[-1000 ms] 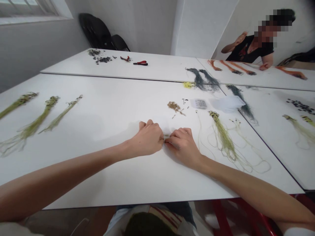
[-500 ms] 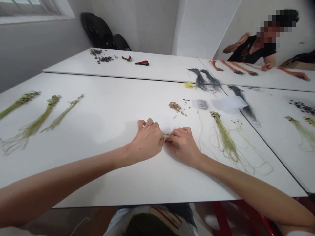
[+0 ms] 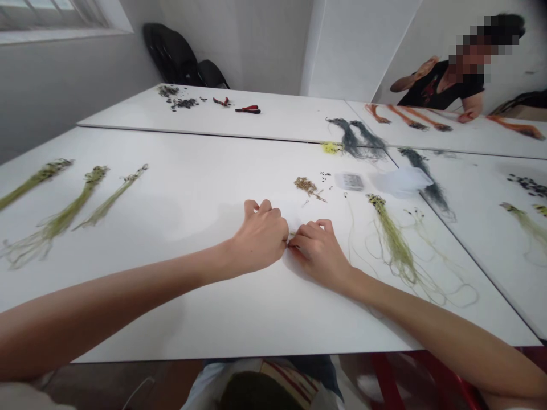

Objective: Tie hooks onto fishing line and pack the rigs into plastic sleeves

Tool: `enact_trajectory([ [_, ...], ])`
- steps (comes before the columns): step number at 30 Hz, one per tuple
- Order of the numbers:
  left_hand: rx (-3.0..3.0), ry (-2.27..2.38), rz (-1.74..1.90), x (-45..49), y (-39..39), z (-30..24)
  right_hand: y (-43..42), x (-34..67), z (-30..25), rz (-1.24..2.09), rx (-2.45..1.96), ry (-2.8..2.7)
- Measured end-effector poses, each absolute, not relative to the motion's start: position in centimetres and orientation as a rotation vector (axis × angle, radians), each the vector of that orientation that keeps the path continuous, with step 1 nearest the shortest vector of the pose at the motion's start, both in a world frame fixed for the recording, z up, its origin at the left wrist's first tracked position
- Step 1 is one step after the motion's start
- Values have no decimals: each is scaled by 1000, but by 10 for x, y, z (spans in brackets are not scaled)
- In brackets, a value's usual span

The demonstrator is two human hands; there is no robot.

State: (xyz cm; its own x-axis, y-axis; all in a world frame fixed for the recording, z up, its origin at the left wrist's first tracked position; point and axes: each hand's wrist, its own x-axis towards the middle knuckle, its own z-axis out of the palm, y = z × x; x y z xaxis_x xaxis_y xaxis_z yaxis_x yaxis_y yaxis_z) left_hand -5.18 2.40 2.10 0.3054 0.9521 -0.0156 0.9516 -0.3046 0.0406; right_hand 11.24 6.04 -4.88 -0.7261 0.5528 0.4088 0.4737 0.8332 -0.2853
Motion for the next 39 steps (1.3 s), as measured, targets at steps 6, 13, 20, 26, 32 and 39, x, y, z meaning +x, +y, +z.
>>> enact_trajectory([
  [6,2485,1638,-103,-57,40,29,62,113,-48,289,-775,-2528],
  [13,2480,1498,32,-71,52,27,61,113,-45,309,-793,-2527],
  [20,2574,1405,35,-71,44,24,63,112,-48,310,-778,-2514],
  [26,2551,1455,7,-66,44,21,62,113,-46,340,-795,-2510],
  [32,2444,1477,-61,-62,50,23,62,113,-46,370,-805,-2502],
  [39,2411,1559,-92,-56,52,27,62,114,-47,360,-799,-2506],
])
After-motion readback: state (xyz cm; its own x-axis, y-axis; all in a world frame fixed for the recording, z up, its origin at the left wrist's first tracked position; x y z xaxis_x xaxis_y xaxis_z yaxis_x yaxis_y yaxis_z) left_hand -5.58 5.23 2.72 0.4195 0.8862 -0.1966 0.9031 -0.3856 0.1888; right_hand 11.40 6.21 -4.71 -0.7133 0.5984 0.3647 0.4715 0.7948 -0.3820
